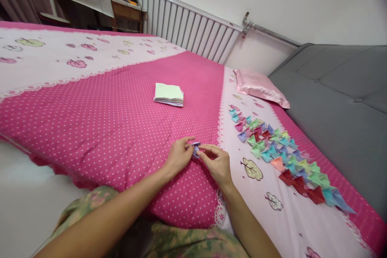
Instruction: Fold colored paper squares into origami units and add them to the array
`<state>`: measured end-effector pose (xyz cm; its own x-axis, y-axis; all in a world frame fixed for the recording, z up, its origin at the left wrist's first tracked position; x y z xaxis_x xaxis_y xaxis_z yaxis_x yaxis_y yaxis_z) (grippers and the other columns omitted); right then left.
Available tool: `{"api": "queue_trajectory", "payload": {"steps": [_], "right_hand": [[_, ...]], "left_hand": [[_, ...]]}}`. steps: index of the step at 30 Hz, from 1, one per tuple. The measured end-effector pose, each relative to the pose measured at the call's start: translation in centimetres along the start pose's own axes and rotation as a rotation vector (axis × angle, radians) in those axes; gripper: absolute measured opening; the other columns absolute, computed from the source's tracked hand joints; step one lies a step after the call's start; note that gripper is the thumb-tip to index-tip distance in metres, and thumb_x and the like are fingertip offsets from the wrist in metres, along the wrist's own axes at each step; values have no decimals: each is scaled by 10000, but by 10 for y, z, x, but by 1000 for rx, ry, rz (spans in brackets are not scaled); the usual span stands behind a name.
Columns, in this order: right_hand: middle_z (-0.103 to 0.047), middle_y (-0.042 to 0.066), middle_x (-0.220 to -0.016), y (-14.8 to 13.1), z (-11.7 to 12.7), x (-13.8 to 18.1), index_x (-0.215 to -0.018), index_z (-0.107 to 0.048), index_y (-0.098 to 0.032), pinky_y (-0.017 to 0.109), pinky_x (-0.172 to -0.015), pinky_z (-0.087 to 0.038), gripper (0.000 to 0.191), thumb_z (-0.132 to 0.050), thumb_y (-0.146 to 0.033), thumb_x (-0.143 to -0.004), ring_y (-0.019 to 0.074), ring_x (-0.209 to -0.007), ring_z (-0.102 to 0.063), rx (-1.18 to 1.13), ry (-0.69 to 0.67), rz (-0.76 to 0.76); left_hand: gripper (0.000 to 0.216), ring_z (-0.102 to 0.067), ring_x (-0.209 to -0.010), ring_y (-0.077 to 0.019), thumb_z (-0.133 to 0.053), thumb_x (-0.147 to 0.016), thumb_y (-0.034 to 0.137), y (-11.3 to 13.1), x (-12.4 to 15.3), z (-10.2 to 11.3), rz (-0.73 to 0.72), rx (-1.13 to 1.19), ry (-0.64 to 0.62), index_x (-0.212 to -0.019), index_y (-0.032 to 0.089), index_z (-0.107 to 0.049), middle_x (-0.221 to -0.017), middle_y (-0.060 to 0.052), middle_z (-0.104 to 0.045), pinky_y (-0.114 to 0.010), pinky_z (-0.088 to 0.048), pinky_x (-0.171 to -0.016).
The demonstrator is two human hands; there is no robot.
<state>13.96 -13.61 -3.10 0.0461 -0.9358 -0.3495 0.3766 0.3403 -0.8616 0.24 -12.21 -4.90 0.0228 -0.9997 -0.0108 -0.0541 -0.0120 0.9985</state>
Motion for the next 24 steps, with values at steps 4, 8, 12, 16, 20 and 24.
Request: {"api": "queue_trajectory", "payload": {"steps": [4,8,12,16,20,24], "right_hand": [[-686,54,-835,0,1,0,-793,-713,-210,339,-738,-505,150,-643,-310,-707,198,-795,-632,16,-6,12],[-679,57,-863,1,1,0,-802,-712,-207,325,-735,-502,146,-634,-297,-718,193,-814,-630,7,-9,3],[-667,59,-875,3,1,-1,-800,-714,-203,305,-708,-500,162,-639,-314,-710,185,-804,-626,-14,1,-20],[-626,38,-776,6,2,-1,-800,-720,-199,255,-553,-459,197,-645,-349,-696,127,-597,-558,42,38,-39],[-624,21,-669,5,2,-1,-790,-723,-195,247,-517,-425,202,-632,-352,-701,118,-532,-510,57,36,-46],[-658,22,-625,5,1,0,-794,-718,-179,248,-487,-421,221,-629,-355,-694,122,-488,-516,39,32,-112]], "left_hand": [[372,-583,-563,-134,-544,-657,101,4,1,-1,3,-14,-5,-1023,102,-612,-560,-5,-624,-220,-426,-552],[393,-591,-572,-131,-512,-661,93,4,1,-1,1,-40,-40,-1044,92,-600,-630,-29,-649,-215,-429,-541],[431,-603,-582,-133,-517,-645,88,-2,-2,-2,55,46,-73,-1072,90,-575,-713,-55,-674,-217,-436,-540],[396,-619,-640,-139,-523,-658,92,-5,-4,-3,44,95,-107,-1049,91,-585,-781,-80,-681,-225,-454,-593],[377,-627,-674,-149,-516,-679,96,-6,-5,-3,24,84,-124,-1049,85,-585,-808,-94,-682,-241,-464,-633],[384,-625,-680,-153,-506,-718,126,-6,-5,-1,-4,23,-145,-1096,88,-562,-833,-100,-679,-248,-462,-634]]}}
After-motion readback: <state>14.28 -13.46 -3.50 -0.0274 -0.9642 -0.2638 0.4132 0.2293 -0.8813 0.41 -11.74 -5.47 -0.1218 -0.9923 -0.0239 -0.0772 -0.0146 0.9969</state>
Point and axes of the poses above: each hand's wrist, its own x-axis away from the middle knuckle, its own z-axis out of the back of the hand, y = z × x, the point moved 1 cm from there along -x, towards the middle knuckle
